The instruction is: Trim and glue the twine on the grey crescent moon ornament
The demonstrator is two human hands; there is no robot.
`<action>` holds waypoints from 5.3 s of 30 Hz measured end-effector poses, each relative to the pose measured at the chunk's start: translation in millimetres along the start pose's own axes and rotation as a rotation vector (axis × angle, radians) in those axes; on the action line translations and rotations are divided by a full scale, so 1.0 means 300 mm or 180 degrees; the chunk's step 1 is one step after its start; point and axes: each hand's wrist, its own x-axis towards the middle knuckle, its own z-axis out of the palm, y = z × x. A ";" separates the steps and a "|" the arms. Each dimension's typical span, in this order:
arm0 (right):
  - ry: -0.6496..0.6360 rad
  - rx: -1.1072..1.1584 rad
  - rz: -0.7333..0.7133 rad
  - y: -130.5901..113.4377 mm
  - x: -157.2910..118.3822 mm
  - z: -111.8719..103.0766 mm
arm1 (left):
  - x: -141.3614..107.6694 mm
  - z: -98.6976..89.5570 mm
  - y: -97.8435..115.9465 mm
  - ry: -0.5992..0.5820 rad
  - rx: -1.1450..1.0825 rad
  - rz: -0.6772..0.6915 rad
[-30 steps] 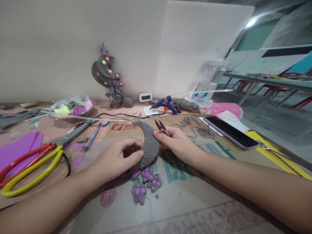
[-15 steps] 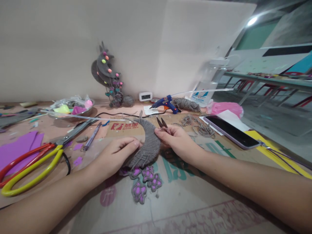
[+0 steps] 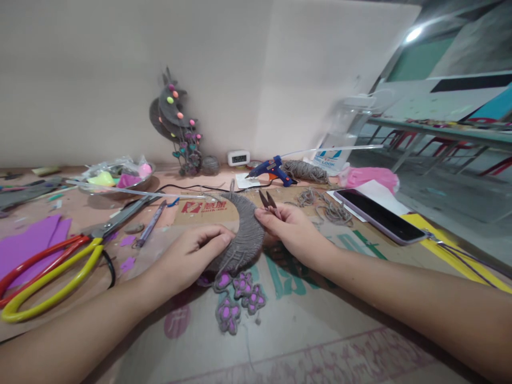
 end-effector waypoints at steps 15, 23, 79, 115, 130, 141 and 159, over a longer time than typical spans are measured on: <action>0.0463 -0.1769 -0.1318 -0.037 -0.026 -0.031 | 0.004 0.009 -0.014 0.0143 0.0026 -0.0360; -0.0001 -0.3777 -0.2334 -0.032 -0.052 -0.015 | 0.014 0.005 -0.028 0.0266 -0.0005 -0.0079; 0.0173 -0.4156 -0.2254 -0.020 -0.033 -0.027 | 0.019 -0.019 -0.018 0.1084 0.0818 0.0349; 0.0062 -0.1943 -0.0372 -0.056 -0.036 0.041 | -0.003 0.015 0.015 0.0778 0.0055 0.0346; -0.0171 -0.1949 -0.0326 -0.056 -0.064 0.055 | -0.010 -0.004 0.038 0.0782 -0.0298 -0.0004; 0.0454 -0.1214 -0.0331 -0.009 -0.021 0.013 | 0.009 0.002 0.004 0.0999 -0.0396 -0.0138; 0.0074 -0.1191 -0.0070 -0.039 -0.029 0.036 | 0.009 0.009 -0.001 0.0884 -0.0279 0.0000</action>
